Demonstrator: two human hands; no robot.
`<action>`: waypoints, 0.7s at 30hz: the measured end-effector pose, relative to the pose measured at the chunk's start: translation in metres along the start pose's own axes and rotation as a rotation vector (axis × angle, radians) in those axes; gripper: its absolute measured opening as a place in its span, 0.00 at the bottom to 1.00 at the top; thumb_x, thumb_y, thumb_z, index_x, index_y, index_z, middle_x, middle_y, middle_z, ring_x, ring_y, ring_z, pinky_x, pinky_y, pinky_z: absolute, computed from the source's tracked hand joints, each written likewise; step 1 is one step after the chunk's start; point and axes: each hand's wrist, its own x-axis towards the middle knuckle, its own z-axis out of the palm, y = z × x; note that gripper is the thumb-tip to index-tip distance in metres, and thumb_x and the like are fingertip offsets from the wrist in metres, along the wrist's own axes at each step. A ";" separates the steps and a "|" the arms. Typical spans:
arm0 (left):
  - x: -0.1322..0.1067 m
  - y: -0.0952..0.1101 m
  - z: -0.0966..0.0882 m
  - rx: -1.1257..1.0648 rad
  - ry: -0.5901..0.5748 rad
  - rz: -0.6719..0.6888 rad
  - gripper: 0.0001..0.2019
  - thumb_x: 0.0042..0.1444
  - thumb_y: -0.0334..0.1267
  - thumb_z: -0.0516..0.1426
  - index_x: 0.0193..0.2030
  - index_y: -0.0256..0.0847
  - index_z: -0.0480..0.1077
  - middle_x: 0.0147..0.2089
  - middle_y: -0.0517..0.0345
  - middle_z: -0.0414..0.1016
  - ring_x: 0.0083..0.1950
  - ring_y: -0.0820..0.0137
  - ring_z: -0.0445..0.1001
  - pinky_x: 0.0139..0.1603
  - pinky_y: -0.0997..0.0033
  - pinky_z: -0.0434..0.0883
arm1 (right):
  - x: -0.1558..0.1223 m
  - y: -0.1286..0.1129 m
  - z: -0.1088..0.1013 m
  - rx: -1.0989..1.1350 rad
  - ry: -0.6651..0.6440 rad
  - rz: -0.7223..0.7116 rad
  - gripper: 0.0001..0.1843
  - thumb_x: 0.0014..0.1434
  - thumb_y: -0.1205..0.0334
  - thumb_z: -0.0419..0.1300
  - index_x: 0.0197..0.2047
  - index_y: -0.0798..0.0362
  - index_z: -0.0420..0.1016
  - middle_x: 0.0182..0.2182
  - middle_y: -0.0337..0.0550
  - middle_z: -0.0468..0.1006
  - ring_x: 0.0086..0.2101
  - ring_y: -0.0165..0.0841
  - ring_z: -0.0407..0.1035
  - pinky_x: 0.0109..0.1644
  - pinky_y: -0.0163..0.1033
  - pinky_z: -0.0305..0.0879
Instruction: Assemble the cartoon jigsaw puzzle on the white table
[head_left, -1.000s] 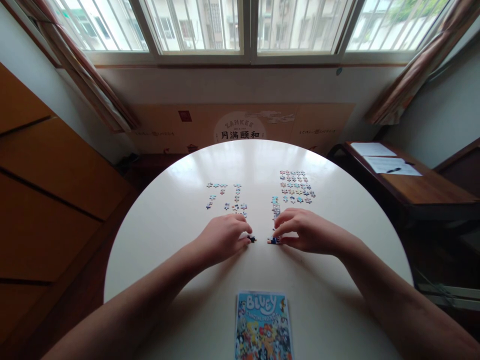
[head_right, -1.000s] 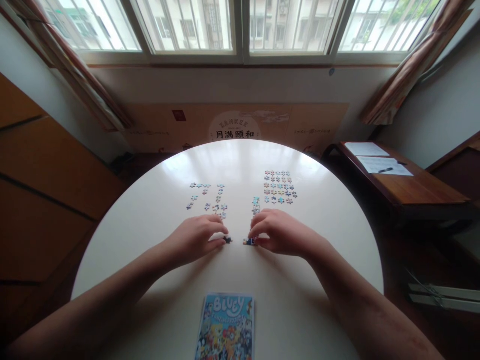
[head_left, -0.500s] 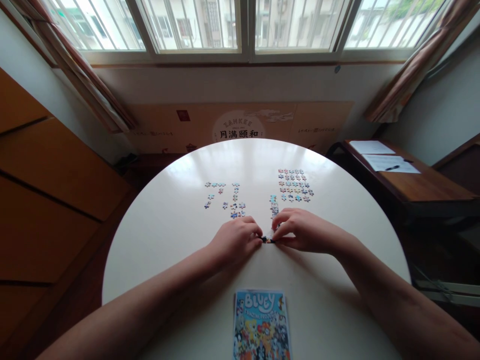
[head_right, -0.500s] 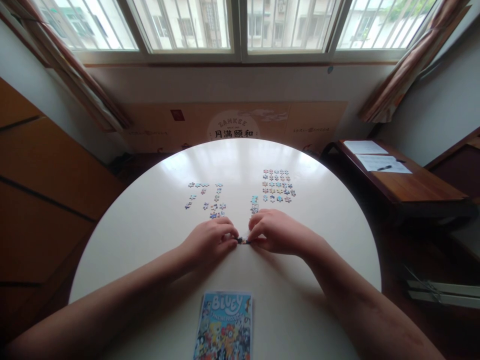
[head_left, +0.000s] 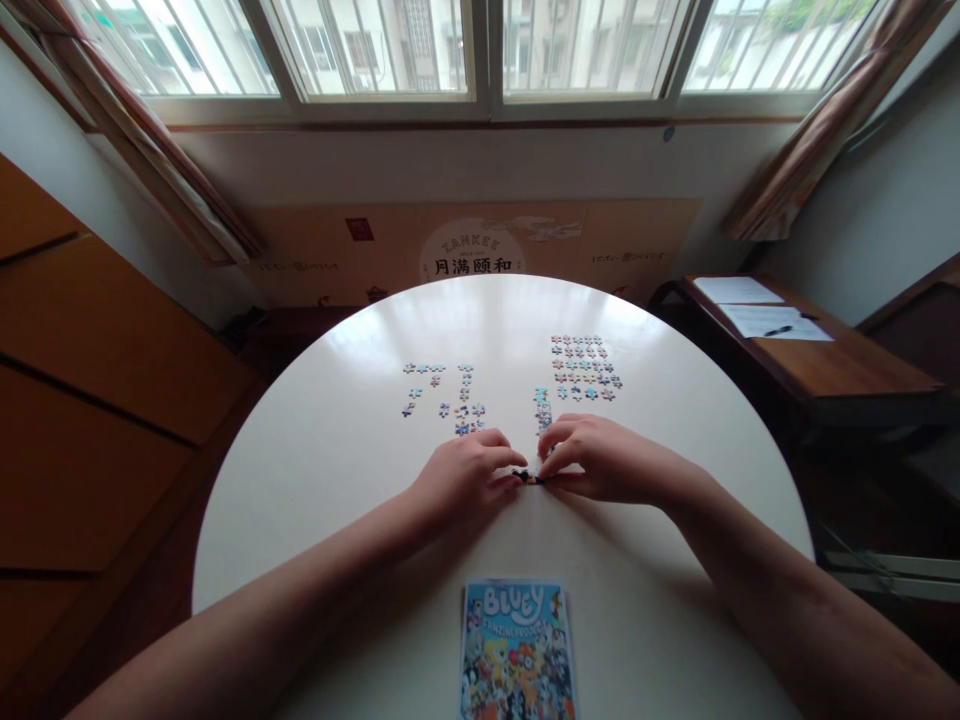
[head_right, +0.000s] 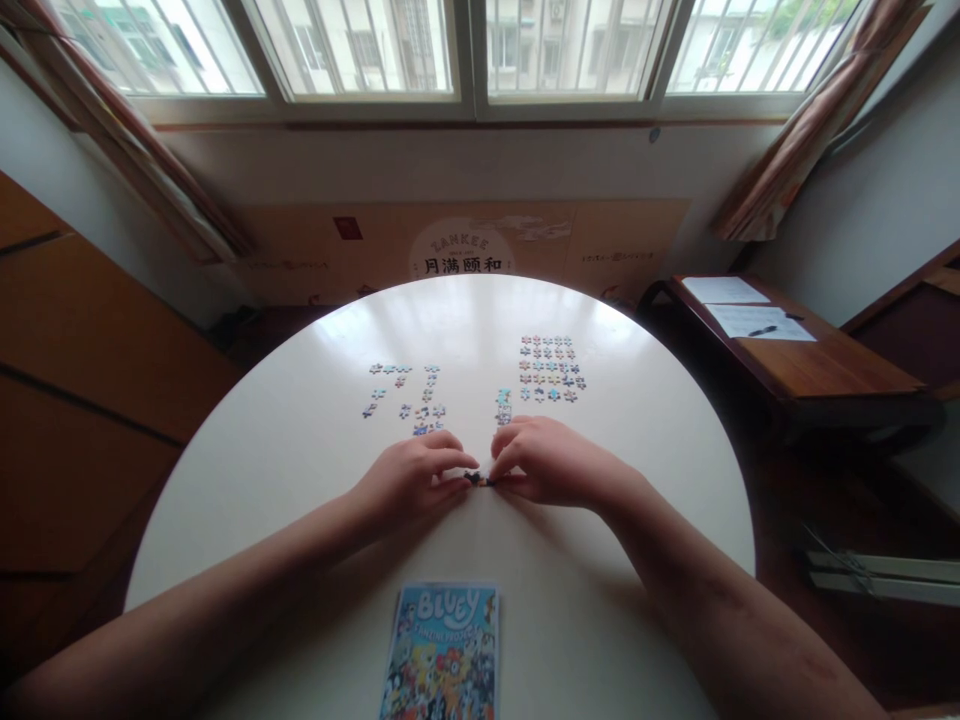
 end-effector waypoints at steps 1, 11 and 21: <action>0.000 -0.001 0.001 -0.004 0.005 0.016 0.09 0.59 0.35 0.62 0.44 0.50 0.82 0.45 0.59 0.82 0.39 0.69 0.78 0.41 0.67 0.74 | 0.000 0.000 0.000 0.003 0.000 0.001 0.08 0.62 0.64 0.66 0.41 0.43 0.86 0.40 0.39 0.83 0.38 0.31 0.73 0.44 0.39 0.65; -0.001 -0.001 0.006 0.030 -0.003 0.067 0.08 0.62 0.37 0.61 0.42 0.50 0.83 0.41 0.59 0.83 0.41 0.67 0.79 0.41 0.66 0.74 | -0.001 0.001 -0.001 0.011 0.002 -0.018 0.08 0.62 0.64 0.67 0.42 0.43 0.86 0.41 0.39 0.83 0.39 0.32 0.73 0.45 0.39 0.65; 0.000 0.006 0.008 0.044 0.007 0.030 0.07 0.60 0.33 0.60 0.39 0.45 0.82 0.41 0.58 0.83 0.39 0.67 0.79 0.42 0.66 0.74 | 0.000 0.000 0.000 0.002 0.012 -0.012 0.08 0.61 0.65 0.67 0.41 0.43 0.86 0.40 0.38 0.83 0.38 0.31 0.73 0.44 0.39 0.66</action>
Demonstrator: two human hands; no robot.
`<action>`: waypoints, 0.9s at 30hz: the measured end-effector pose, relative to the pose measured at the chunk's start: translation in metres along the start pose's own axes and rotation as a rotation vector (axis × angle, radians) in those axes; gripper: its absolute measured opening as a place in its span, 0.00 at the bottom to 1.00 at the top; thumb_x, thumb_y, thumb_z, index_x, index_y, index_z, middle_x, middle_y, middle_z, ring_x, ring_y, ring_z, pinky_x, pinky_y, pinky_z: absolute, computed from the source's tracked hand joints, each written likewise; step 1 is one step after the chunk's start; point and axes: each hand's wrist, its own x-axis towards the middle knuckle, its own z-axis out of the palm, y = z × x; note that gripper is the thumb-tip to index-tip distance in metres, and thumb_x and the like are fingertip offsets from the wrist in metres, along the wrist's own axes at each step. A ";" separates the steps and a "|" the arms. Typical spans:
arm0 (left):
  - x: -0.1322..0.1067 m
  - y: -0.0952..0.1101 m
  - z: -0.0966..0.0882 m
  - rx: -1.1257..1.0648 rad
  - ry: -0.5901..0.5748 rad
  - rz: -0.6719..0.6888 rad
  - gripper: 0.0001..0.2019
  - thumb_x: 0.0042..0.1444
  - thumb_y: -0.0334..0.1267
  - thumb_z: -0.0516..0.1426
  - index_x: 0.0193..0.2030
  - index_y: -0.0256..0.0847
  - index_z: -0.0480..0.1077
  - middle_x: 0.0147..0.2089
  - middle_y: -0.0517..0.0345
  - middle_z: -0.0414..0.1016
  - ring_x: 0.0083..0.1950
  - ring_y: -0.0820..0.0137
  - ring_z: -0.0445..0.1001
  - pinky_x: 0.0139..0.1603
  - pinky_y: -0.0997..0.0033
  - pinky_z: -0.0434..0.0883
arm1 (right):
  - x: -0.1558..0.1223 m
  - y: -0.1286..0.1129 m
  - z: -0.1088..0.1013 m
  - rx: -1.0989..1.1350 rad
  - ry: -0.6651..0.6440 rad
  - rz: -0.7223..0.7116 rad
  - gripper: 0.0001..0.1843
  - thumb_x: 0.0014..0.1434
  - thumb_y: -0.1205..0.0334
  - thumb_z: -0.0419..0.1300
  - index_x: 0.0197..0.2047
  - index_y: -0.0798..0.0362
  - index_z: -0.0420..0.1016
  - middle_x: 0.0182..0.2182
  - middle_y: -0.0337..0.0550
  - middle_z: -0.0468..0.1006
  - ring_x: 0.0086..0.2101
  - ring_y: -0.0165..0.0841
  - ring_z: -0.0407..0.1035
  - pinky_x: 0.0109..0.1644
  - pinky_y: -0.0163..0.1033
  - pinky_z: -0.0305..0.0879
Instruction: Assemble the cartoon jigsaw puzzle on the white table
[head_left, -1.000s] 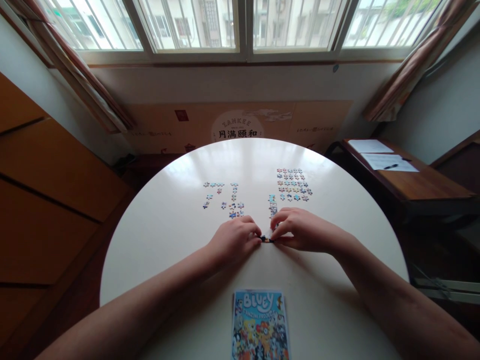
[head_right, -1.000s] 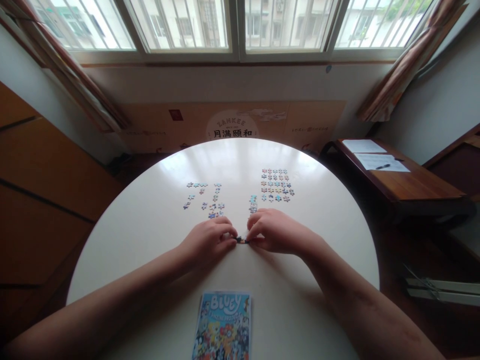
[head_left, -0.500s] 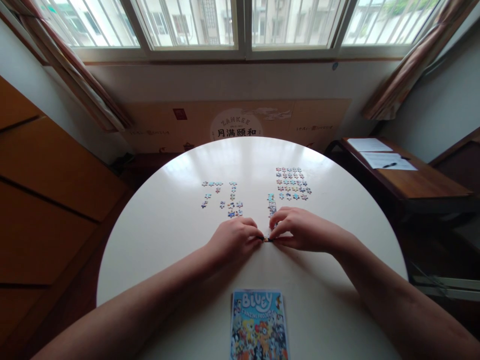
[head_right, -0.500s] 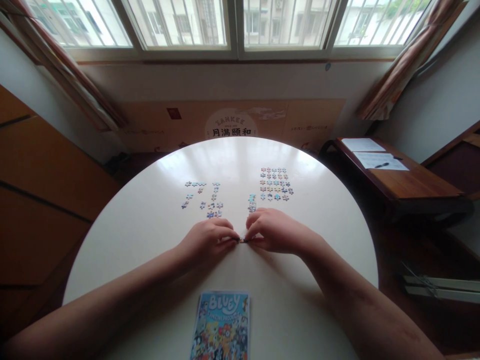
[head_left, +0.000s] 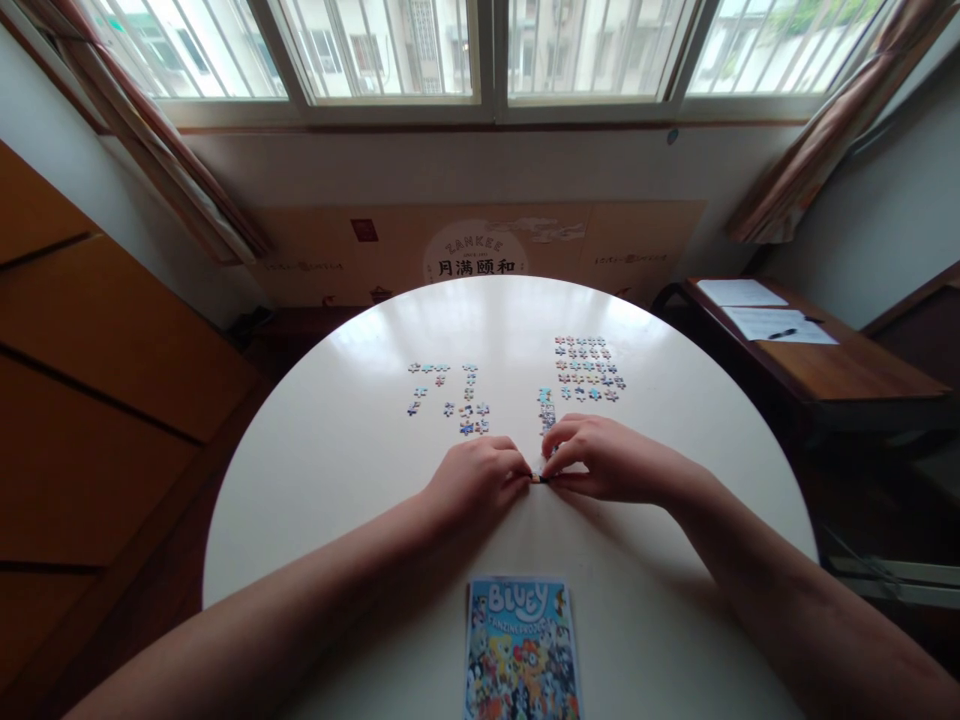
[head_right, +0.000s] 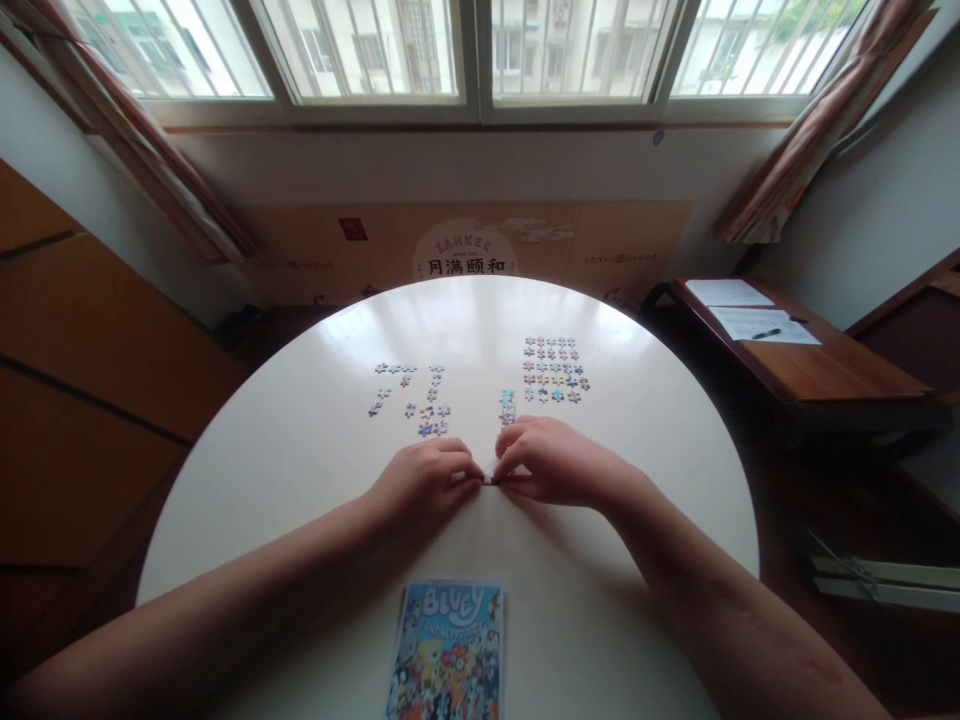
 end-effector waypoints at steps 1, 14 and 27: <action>0.000 0.000 0.001 0.000 0.000 -0.001 0.07 0.60 0.33 0.60 0.39 0.45 0.82 0.41 0.58 0.83 0.40 0.67 0.79 0.43 0.66 0.74 | 0.000 0.000 0.000 0.001 0.001 -0.001 0.08 0.60 0.66 0.67 0.41 0.43 0.86 0.40 0.38 0.83 0.38 0.31 0.73 0.44 0.39 0.66; -0.001 -0.052 -0.043 0.247 0.220 -0.195 0.10 0.66 0.38 0.57 0.43 0.44 0.81 0.44 0.53 0.81 0.47 0.61 0.76 0.47 0.60 0.74 | -0.002 0.001 -0.005 0.013 0.104 -0.039 0.07 0.63 0.65 0.66 0.43 0.46 0.85 0.42 0.43 0.83 0.41 0.35 0.76 0.48 0.43 0.69; 0.012 -0.075 -0.035 0.290 0.127 -0.218 0.11 0.65 0.37 0.57 0.45 0.47 0.82 0.47 0.51 0.76 0.51 0.58 0.69 0.50 0.61 0.71 | -0.001 0.005 -0.001 0.028 0.205 -0.031 0.08 0.66 0.65 0.62 0.42 0.48 0.84 0.39 0.44 0.83 0.38 0.33 0.76 0.43 0.41 0.71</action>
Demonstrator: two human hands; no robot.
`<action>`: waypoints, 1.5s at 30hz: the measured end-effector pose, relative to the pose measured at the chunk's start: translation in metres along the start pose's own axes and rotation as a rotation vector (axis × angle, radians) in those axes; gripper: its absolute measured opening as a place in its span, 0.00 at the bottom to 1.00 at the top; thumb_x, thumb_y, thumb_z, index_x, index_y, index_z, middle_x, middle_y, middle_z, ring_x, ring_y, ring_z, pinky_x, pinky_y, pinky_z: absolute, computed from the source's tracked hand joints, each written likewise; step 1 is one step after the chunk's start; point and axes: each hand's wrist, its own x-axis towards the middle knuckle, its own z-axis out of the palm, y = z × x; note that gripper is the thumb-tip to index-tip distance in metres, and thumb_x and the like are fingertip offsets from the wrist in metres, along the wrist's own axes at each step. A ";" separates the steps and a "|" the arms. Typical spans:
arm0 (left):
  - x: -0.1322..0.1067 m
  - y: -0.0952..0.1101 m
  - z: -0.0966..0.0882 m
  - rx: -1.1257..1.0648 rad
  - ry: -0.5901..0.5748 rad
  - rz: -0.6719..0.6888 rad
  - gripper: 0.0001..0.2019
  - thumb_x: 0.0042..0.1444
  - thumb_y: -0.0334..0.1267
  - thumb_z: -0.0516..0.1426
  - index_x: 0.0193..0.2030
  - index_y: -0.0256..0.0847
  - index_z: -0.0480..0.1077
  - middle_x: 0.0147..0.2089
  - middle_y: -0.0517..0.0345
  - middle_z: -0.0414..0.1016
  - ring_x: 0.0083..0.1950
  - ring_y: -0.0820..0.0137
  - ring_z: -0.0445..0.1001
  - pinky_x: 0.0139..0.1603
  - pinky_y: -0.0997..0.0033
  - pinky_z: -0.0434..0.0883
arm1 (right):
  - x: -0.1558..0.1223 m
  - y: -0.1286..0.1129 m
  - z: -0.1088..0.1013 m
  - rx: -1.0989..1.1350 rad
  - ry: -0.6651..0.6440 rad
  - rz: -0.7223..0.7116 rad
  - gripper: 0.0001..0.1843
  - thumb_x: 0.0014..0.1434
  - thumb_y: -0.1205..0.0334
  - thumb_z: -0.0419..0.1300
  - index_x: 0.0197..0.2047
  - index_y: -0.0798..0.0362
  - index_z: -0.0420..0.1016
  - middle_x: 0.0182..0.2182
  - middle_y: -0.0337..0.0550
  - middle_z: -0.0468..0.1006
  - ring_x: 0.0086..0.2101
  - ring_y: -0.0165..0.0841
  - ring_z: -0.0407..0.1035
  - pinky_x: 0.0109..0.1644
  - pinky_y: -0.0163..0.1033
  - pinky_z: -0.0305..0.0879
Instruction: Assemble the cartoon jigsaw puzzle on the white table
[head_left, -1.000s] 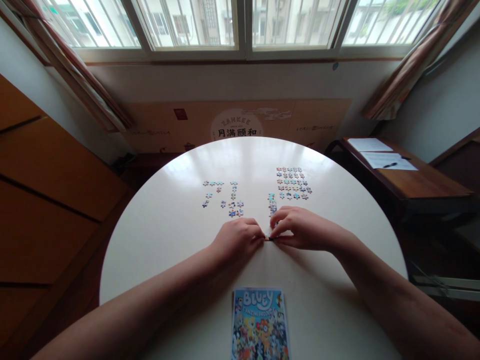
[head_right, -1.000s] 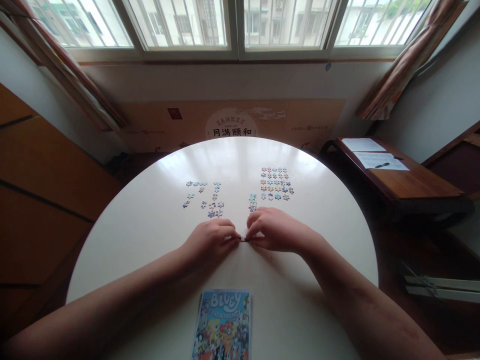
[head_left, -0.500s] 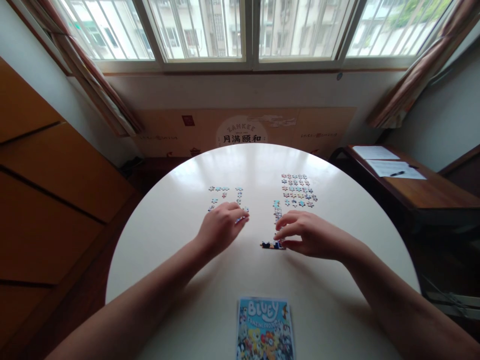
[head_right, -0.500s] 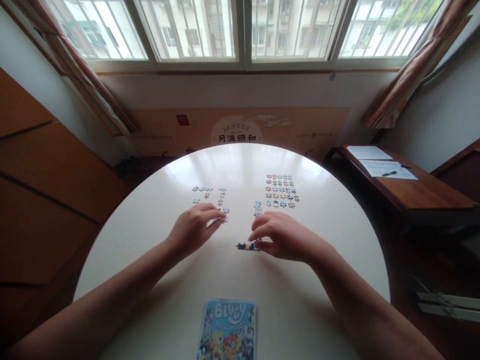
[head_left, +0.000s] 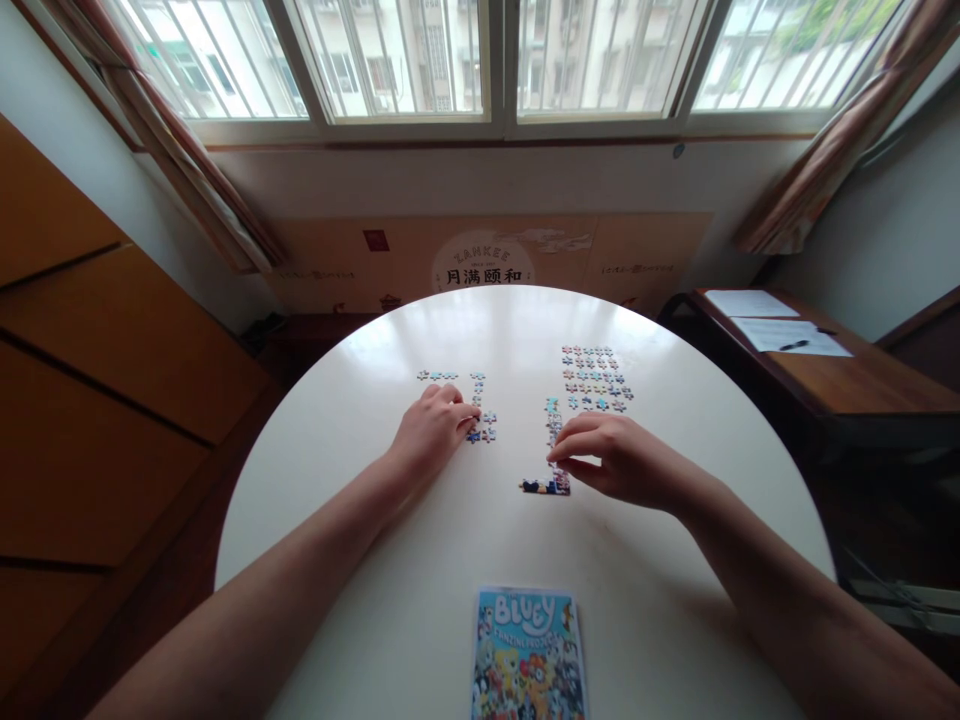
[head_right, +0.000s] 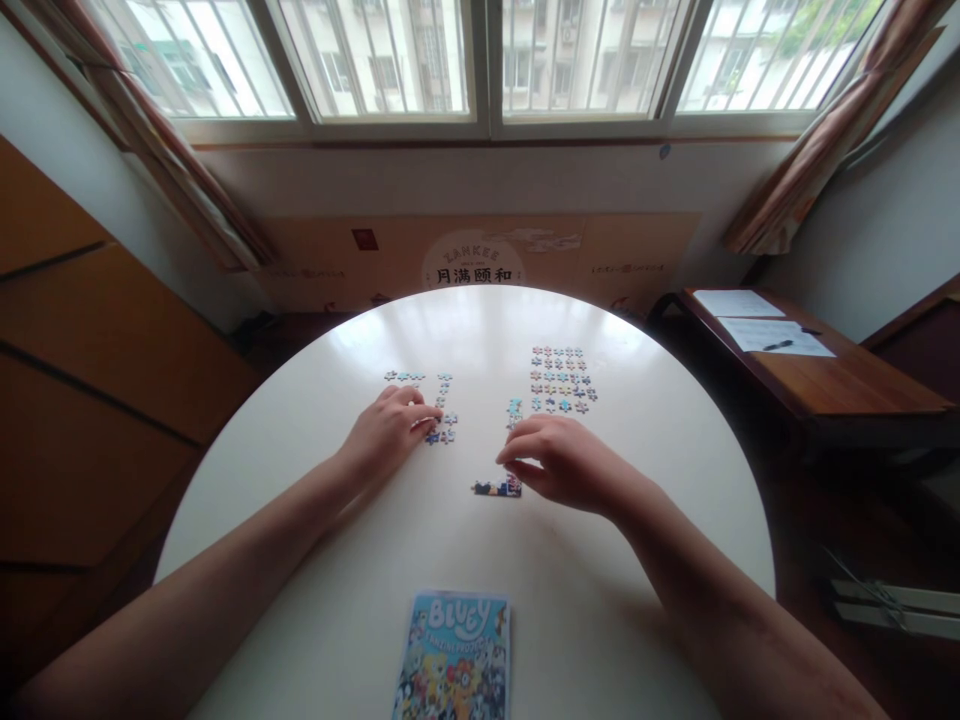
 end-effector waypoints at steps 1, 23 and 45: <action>0.000 0.000 -0.001 -0.004 -0.006 -0.005 0.11 0.66 0.37 0.57 0.46 0.47 0.82 0.47 0.51 0.76 0.51 0.58 0.68 0.51 0.61 0.71 | 0.000 0.000 0.000 0.000 0.001 0.002 0.08 0.66 0.66 0.62 0.42 0.48 0.84 0.39 0.43 0.83 0.39 0.33 0.76 0.43 0.41 0.71; -0.005 -0.005 -0.034 -0.424 0.053 -0.144 0.15 0.63 0.38 0.52 0.51 0.42 0.77 0.44 0.53 0.79 0.41 0.66 0.76 0.47 0.63 0.73 | -0.001 0.004 0.002 -0.011 -0.007 0.010 0.09 0.65 0.67 0.61 0.43 0.49 0.84 0.39 0.43 0.83 0.39 0.34 0.76 0.43 0.41 0.71; -0.023 0.059 -0.010 -0.693 -0.304 -0.102 0.10 0.55 0.30 0.59 0.40 0.45 0.80 0.38 0.60 0.85 0.41 0.68 0.81 0.46 0.66 0.75 | 0.005 -0.002 0.007 -0.023 0.015 -0.126 0.09 0.66 0.66 0.60 0.41 0.49 0.83 0.37 0.43 0.84 0.38 0.34 0.74 0.44 0.43 0.70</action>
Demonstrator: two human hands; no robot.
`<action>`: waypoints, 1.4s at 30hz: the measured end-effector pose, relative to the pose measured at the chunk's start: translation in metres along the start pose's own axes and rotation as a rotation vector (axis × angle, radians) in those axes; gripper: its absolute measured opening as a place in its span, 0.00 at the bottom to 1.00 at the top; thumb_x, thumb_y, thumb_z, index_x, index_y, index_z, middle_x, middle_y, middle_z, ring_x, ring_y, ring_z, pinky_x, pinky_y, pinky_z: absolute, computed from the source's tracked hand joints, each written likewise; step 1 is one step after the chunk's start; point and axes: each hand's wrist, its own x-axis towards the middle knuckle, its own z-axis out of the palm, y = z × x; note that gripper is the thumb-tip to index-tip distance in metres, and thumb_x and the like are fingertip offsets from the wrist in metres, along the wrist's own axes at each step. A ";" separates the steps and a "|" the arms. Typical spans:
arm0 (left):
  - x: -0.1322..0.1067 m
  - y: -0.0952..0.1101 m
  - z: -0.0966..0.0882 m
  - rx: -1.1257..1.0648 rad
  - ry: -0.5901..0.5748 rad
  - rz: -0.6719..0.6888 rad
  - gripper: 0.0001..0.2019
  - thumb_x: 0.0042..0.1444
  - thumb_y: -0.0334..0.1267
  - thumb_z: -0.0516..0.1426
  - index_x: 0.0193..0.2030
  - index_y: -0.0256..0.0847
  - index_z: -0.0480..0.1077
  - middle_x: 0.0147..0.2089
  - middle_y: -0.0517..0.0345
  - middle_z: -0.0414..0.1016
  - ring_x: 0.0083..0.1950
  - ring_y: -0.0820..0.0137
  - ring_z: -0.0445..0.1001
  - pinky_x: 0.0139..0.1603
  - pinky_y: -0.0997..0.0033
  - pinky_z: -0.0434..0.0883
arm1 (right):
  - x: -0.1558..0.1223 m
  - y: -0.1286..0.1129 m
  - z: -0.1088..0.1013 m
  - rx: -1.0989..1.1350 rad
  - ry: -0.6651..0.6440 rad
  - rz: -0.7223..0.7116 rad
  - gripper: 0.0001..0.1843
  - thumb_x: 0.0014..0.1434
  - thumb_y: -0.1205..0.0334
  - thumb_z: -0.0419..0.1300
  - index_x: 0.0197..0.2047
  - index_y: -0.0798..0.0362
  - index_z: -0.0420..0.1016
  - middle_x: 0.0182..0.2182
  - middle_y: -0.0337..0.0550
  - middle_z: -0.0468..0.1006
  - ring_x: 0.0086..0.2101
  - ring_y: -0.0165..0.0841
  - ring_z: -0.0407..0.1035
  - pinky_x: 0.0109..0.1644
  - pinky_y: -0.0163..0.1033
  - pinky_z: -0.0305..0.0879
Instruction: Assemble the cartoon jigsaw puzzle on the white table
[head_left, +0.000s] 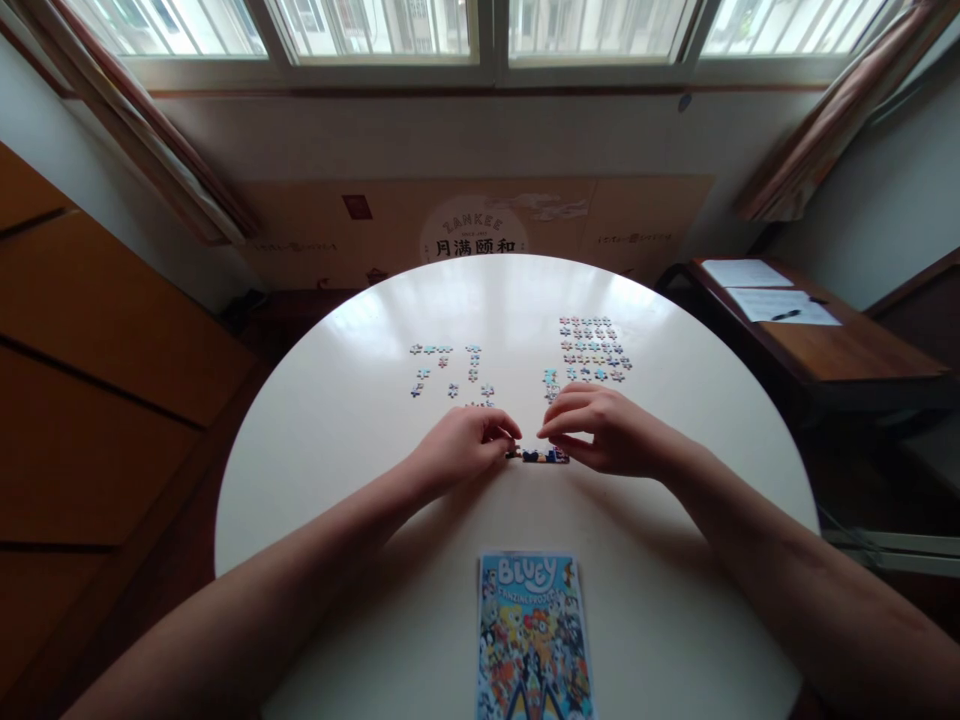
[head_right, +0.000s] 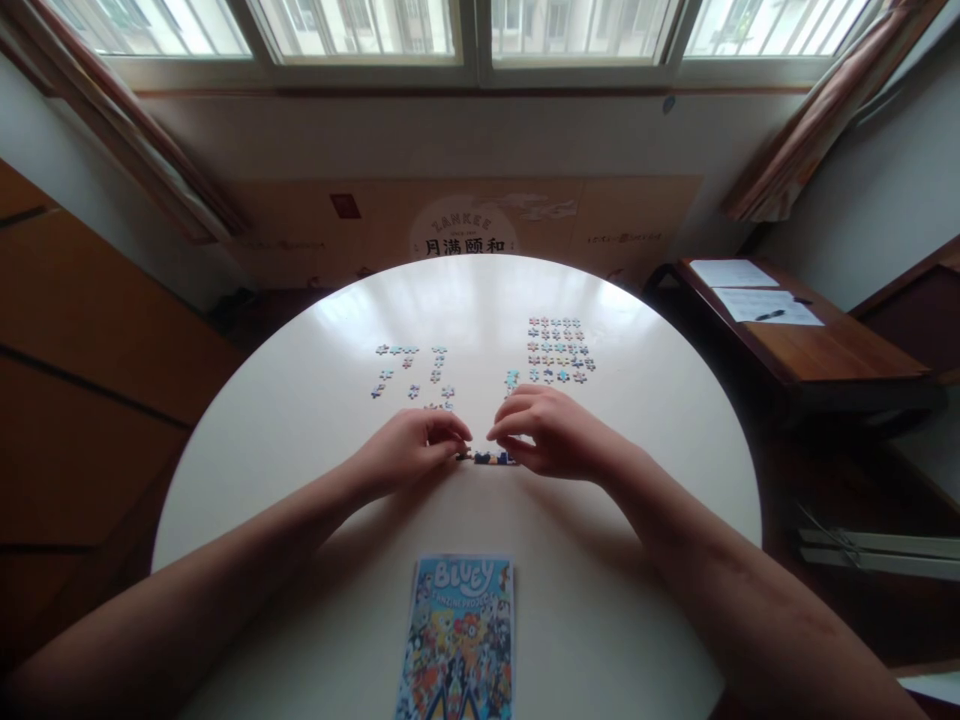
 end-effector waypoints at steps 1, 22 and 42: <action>0.000 0.000 0.001 0.004 -0.001 -0.003 0.10 0.55 0.30 0.59 0.40 0.45 0.80 0.38 0.60 0.85 0.40 0.68 0.81 0.46 0.66 0.75 | 0.000 0.000 0.000 0.001 -0.007 0.000 0.09 0.66 0.67 0.60 0.41 0.49 0.83 0.38 0.43 0.84 0.38 0.34 0.74 0.45 0.44 0.70; 0.006 -0.001 0.006 0.235 0.072 0.056 0.05 0.57 0.36 0.62 0.37 0.47 0.81 0.37 0.60 0.82 0.36 0.68 0.76 0.39 0.65 0.69 | 0.000 0.000 0.005 -0.016 -0.098 0.026 0.09 0.62 0.67 0.64 0.40 0.45 0.86 0.42 0.44 0.83 0.43 0.37 0.71 0.49 0.44 0.66; 0.008 0.004 0.010 0.373 0.037 0.015 0.07 0.58 0.44 0.60 0.36 0.46 0.78 0.40 0.57 0.78 0.40 0.65 0.74 0.40 0.65 0.66 | -0.007 0.007 -0.008 -0.013 -0.123 0.095 0.08 0.61 0.67 0.64 0.38 0.47 0.85 0.37 0.41 0.83 0.38 0.34 0.72 0.46 0.42 0.65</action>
